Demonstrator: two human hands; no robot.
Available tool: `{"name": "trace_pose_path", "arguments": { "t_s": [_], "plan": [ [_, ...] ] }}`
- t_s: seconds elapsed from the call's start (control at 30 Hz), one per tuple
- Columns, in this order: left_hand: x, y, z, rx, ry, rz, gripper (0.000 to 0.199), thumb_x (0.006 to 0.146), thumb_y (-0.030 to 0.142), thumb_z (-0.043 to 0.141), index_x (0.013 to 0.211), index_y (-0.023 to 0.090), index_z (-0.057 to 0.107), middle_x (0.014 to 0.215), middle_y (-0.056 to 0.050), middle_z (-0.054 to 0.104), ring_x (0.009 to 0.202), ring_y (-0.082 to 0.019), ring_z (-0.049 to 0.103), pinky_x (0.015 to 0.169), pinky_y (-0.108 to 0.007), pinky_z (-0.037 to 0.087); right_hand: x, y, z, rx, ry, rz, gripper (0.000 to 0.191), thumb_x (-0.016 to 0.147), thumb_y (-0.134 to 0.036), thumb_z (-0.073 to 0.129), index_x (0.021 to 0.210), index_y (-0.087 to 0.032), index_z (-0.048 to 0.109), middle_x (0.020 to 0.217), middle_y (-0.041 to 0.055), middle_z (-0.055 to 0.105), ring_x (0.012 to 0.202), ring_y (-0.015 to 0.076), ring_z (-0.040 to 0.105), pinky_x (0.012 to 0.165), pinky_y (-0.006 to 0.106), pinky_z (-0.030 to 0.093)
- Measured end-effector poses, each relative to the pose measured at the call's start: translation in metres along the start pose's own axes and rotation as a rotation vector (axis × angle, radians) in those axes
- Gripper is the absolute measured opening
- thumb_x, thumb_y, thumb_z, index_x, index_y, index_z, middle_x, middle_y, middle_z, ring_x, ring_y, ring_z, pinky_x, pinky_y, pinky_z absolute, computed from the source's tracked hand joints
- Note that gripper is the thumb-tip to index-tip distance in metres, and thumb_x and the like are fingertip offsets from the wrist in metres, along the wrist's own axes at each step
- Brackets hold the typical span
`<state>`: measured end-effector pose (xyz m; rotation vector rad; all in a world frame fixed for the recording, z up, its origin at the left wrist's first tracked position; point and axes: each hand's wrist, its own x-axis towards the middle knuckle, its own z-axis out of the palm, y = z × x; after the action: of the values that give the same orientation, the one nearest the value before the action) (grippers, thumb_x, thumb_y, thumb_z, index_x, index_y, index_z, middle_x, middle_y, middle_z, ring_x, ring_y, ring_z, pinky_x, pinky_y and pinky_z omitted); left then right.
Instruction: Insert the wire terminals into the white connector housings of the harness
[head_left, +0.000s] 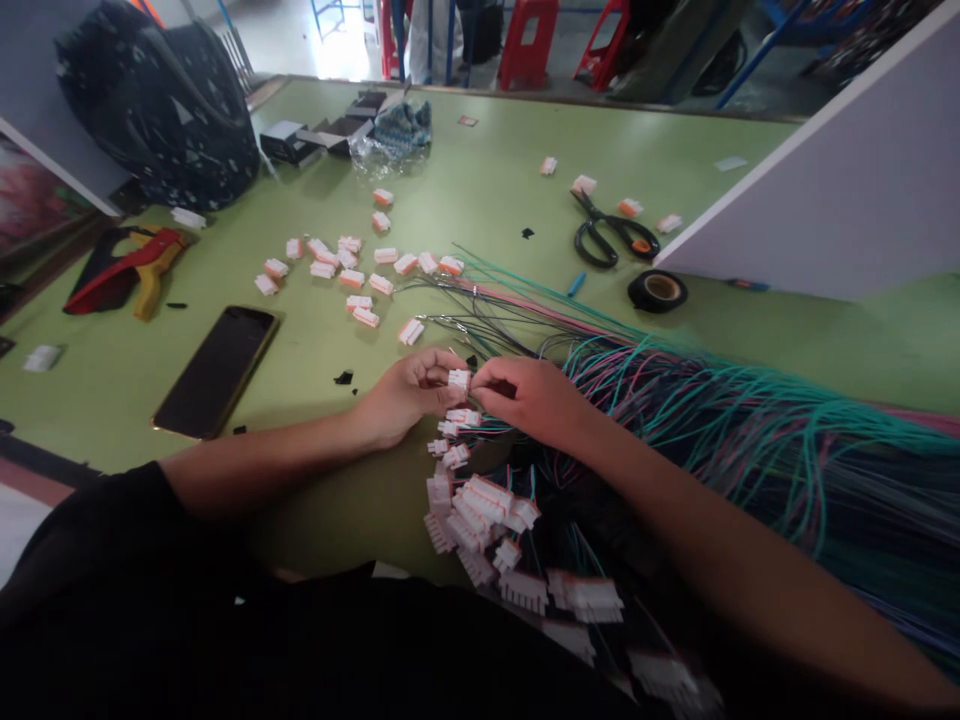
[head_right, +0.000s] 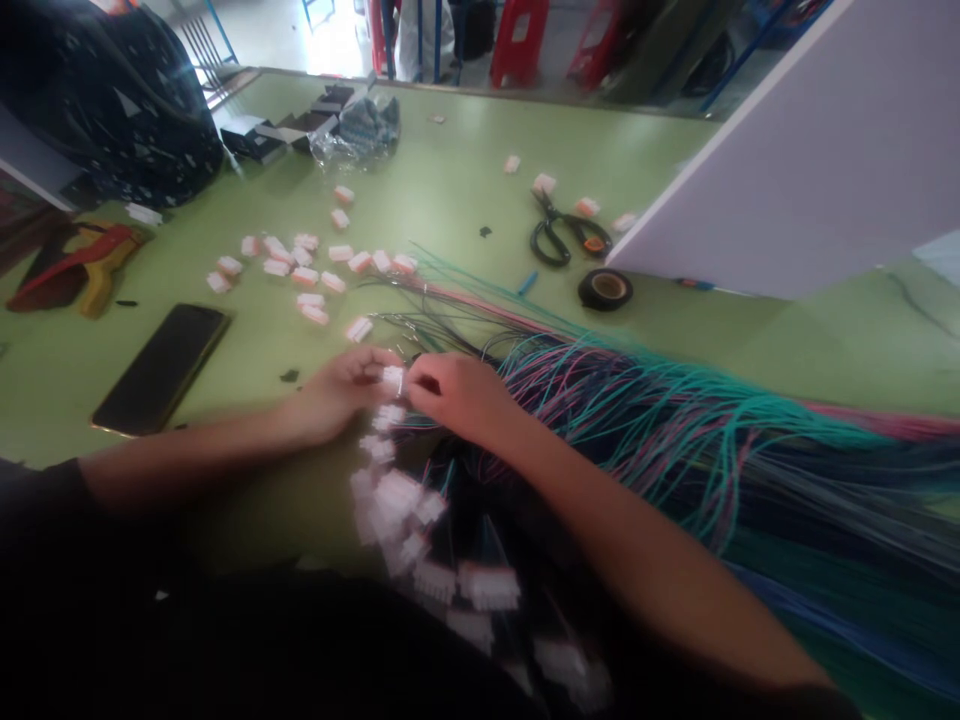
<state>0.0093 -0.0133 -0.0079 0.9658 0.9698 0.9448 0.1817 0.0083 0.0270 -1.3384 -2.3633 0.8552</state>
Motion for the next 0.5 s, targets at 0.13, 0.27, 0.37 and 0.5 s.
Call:
{"name": "trace_pose_path", "arguments": {
  "t_s": [0.13, 0.27, 0.37, 0.5],
  "plan": [
    [0.001, -0.001, -0.001, 0.002, -0.009, -0.016, 0.029, 0.063, 0.018, 0.069, 0.088, 0.016, 0.055, 0.064, 0.005, 0.058, 0.059, -0.009, 0.057, 0.056, -0.021, 0.042, 0.0, 0.001, -0.003, 0.038, 0.01, -0.039, 0.013, 0.068, -0.019, 0.048, 0.057, -0.019, 0.054, 0.054, -0.0026, 0.054, 0.054, 0.0091, 0.044, 0.056, 0.022, 0.032],
    [0.0, 0.0, 0.0, 0.014, -0.006, 0.003, 0.027, 0.062, 0.016, 0.069, 0.086, 0.015, 0.055, 0.061, 0.005, 0.058, 0.057, -0.008, 0.055, 0.058, -0.021, 0.043, -0.001, -0.001, 0.004, 0.032, 0.022, -0.067, 0.015, 0.071, -0.019, 0.047, 0.057, -0.018, 0.055, 0.056, -0.0017, 0.056, 0.055, 0.0091, 0.045, 0.057, 0.023, 0.032],
    [-0.001, 0.001, 0.002, 0.032, -0.005, 0.011, 0.026, 0.063, 0.013, 0.068, 0.085, 0.015, 0.054, 0.059, 0.006, 0.057, 0.057, -0.007, 0.054, 0.058, -0.021, 0.043, -0.001, 0.0, 0.005, 0.048, 0.009, -0.064, 0.016, 0.073, -0.02, 0.049, 0.061, -0.017, 0.058, 0.061, -0.0007, 0.06, 0.057, 0.0094, 0.048, 0.058, 0.023, 0.033],
    [-0.005, 0.005, 0.001, 0.059, -0.059, 0.001, 0.025, 0.065, 0.015, 0.068, 0.086, 0.015, 0.054, 0.062, 0.005, 0.057, 0.059, -0.008, 0.056, 0.06, -0.022, 0.044, 0.005, 0.011, -0.013, 0.085, -0.083, -0.053, 0.017, 0.076, -0.027, 0.051, 0.071, -0.018, 0.064, 0.068, -0.0003, 0.065, 0.062, 0.0106, 0.053, 0.06, 0.022, 0.036]
  ]
}}
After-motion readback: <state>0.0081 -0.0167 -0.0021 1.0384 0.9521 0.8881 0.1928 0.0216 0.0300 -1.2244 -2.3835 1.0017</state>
